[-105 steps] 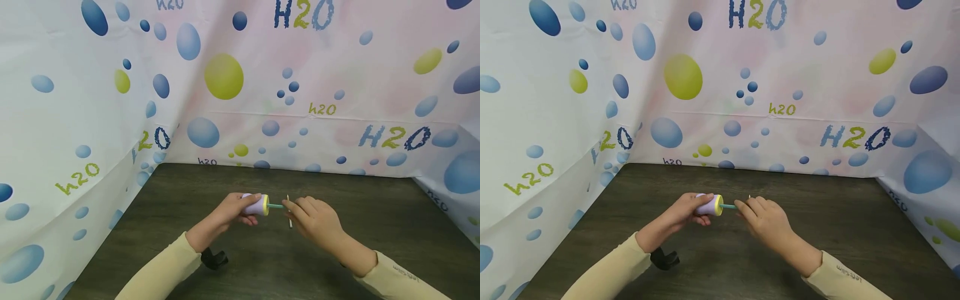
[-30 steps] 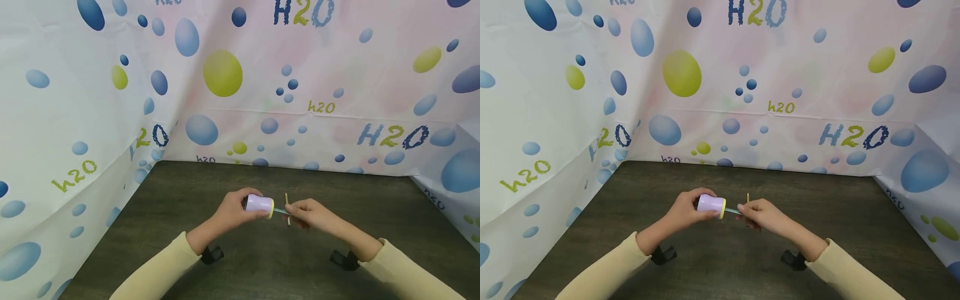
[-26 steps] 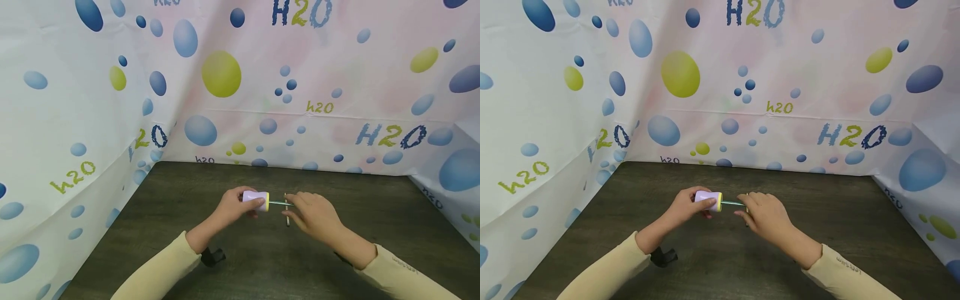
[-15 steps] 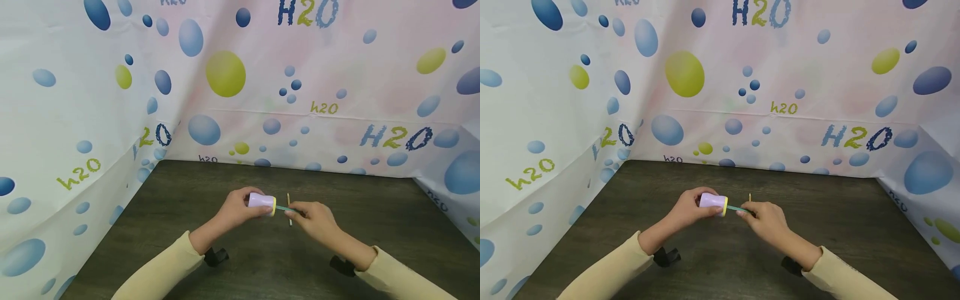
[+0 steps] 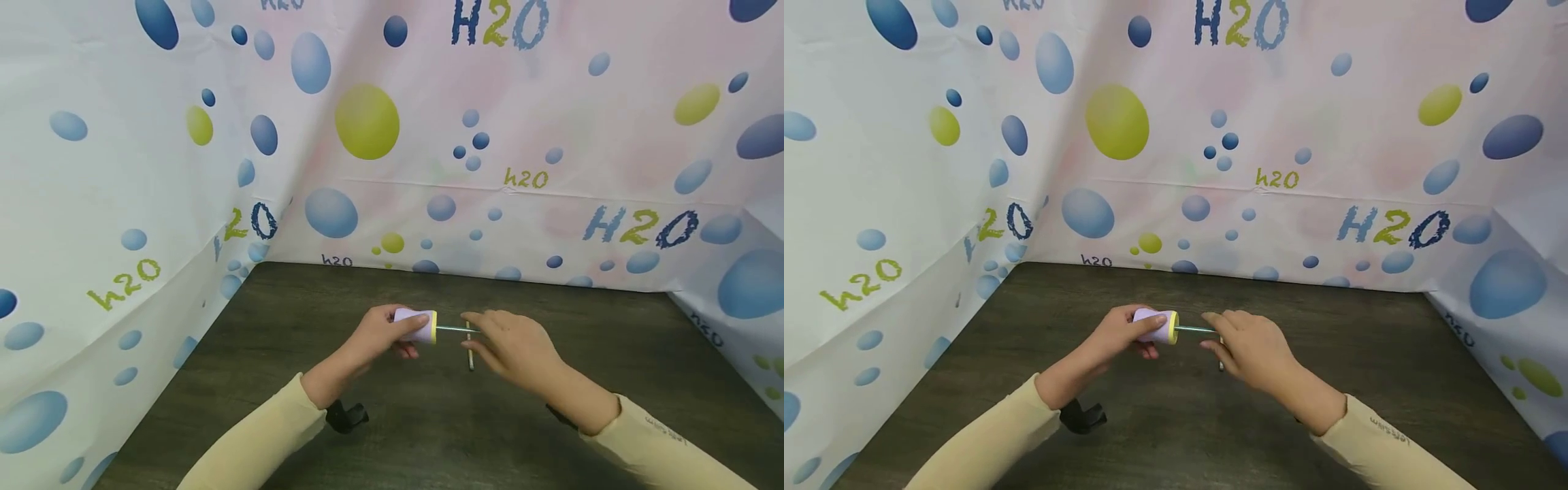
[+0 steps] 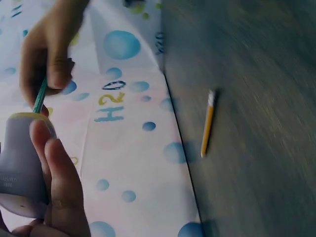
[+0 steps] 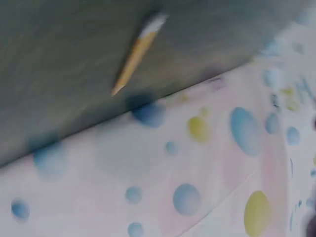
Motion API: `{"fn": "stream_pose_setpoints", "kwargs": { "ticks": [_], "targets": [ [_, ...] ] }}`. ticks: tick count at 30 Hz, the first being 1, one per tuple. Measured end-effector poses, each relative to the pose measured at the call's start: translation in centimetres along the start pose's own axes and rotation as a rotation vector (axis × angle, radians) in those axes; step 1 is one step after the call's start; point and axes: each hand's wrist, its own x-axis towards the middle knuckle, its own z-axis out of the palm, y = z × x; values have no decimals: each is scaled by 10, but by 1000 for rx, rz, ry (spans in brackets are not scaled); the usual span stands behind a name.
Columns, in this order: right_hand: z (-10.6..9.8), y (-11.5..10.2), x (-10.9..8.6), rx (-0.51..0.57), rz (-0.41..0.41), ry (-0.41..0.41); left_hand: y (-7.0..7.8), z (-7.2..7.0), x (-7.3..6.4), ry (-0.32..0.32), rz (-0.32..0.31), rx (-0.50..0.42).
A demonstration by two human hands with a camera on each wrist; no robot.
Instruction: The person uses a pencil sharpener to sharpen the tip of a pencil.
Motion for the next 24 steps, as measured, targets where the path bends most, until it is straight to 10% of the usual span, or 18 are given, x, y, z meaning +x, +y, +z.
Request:
{"fn": "stream_pose_setpoints", "kwargs": {
  "ticks": [3, 7, 10, 17, 24],
  "targets": [
    [12, 2, -4, -362, -272, 334, 0, 0, 0, -44, -109, -62],
    [22, 2, -6, -347, -294, 461, 0, 3, -3, -83, -105, -34],
    [17, -6, -7, -78, -57, 290, -1, 4, -3, -56, 11, 61],
    [-9, 0, -1, 957, 621, -419, -4, 1, -7, 22, 317, 419],
    [-11, 12, -1, 1499, 780, -703, 1, -5, -10, -61, 493, 478]
  ]
}}
